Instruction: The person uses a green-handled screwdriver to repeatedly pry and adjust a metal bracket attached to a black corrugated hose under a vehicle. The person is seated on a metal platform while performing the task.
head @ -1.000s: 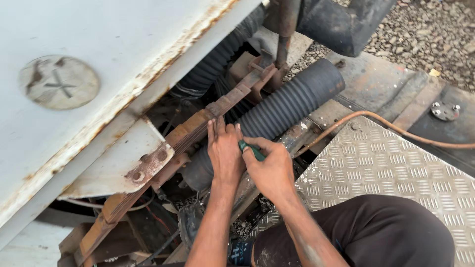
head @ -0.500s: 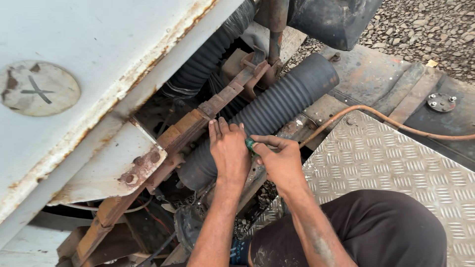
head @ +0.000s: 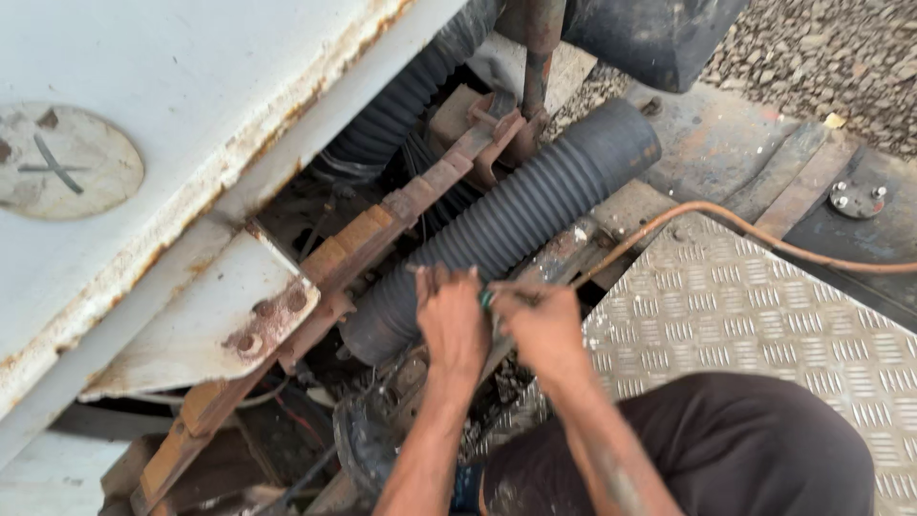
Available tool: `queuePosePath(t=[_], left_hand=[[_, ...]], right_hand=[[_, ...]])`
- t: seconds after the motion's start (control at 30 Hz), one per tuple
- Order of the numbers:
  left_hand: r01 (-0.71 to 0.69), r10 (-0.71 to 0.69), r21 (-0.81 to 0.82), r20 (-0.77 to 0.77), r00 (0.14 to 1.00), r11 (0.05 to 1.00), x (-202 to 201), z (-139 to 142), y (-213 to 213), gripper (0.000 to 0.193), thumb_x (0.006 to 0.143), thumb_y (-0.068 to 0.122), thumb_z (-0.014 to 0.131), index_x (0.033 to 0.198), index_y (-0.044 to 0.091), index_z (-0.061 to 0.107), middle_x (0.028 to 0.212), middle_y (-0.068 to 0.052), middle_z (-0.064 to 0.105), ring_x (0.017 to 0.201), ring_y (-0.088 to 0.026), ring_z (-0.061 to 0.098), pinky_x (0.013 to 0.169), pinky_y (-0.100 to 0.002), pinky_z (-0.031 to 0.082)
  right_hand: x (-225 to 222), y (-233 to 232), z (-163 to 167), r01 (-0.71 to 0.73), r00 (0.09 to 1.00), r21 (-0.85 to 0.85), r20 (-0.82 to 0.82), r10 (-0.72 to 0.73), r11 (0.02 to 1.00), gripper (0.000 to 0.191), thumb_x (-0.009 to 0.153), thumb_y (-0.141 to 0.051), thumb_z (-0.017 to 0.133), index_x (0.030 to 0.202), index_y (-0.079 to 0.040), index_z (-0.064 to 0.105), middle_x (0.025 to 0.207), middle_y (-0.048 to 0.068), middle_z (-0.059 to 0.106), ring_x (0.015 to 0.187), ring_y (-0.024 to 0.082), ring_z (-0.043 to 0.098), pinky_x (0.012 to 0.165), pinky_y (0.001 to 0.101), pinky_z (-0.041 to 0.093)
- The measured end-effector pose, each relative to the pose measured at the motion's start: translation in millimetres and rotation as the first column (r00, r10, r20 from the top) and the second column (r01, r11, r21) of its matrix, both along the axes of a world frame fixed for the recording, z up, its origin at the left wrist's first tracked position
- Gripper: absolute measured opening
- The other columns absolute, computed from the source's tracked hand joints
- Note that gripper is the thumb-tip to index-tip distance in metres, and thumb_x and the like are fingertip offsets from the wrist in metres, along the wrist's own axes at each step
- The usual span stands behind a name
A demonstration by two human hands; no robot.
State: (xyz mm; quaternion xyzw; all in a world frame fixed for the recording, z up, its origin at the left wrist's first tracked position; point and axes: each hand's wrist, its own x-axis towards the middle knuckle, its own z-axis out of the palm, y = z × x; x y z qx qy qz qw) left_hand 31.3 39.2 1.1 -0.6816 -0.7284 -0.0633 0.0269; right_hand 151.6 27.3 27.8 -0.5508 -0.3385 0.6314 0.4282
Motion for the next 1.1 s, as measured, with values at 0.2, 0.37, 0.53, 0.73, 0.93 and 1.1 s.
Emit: queuePosePath(t=[0.2,0.37,0.53,0.73,0.93,1.1], left_hand=[[0.039,-0.059,0.225,0.079,0.995,0.974,-2,6,0,0.025,0.098,0.012,0.058,0.096,-0.008,0.073,0.108,-0.031,0.071,0.107,-0.042,0.070,0.114,-0.051,0.047],[0.091,-0.102,0.398,0.007,0.995,0.913,14,22,15,0.028,0.101,0.014,0.056,0.096,-0.009,0.071,0.124,-0.036,0.065,0.122,-0.050,0.061,0.118,-0.052,0.037],[0.019,-0.044,0.384,0.057,0.997,0.923,14,28,17,0.034,0.104,0.018,0.053,0.093,-0.011,0.068,0.127,-0.036,0.063,0.128,-0.051,0.058,0.120,-0.052,0.034],[0.025,-0.028,0.364,0.001,1.000,0.931,11,14,14,0.036,0.105,0.020,0.053,0.095,-0.011,0.070,0.124,-0.035,0.065,0.127,-0.049,0.059,0.121,-0.051,0.034],[0.021,0.007,0.370,-0.074,0.997,0.929,-6,11,28,0.036,0.105,0.020,0.054,0.094,-0.010,0.072,0.124,-0.034,0.067,0.126,-0.046,0.061,0.120,-0.051,0.035],[0.040,-0.018,0.360,-0.065,0.998,0.932,-17,15,27,0.034,0.104,0.019,0.055,0.092,-0.009,0.071,0.121,-0.032,0.067,0.126,-0.047,0.061,0.119,-0.051,0.037]], right_hand=[[4,-9,6,-0.082,0.969,0.246,0.244,0.020,0.966,0.025,0.086,-0.011,0.072,0.107,-0.001,0.081,0.073,0.000,0.076,0.059,0.005,0.061,0.054,0.0213,0.050],[18,-4,21,0.048,0.997,0.095,0.062,-0.054,0.994,0.025,0.089,-0.009,0.071,0.110,-0.003,0.081,0.065,0.000,0.064,0.050,0.003,0.048,0.042,0.0214,0.034],[14,0,35,0.054,0.998,-0.037,-0.042,-0.056,0.998,0.025,0.089,-0.009,0.069,0.111,-0.003,0.080,0.060,-0.001,0.059,0.041,0.002,0.038,0.035,0.0215,0.025],[16,-1,30,0.040,0.996,-0.063,-0.074,-0.045,0.997,0.026,0.089,-0.008,0.069,0.112,-0.001,0.079,0.060,0.000,0.058,0.039,0.002,0.035,0.034,0.0225,0.022],[-1,11,21,0.028,0.978,-0.124,-0.201,-0.053,0.992,0.027,0.088,-0.009,0.069,0.112,-0.001,0.078,0.060,0.001,0.059,0.038,0.002,0.034,0.034,0.0221,0.022],[-9,8,25,0.015,0.986,-0.089,-0.166,-0.030,0.996,0.029,0.088,-0.010,0.068,0.114,-0.004,0.078,0.060,0.000,0.059,0.039,0.001,0.034,0.035,0.0214,0.023]])
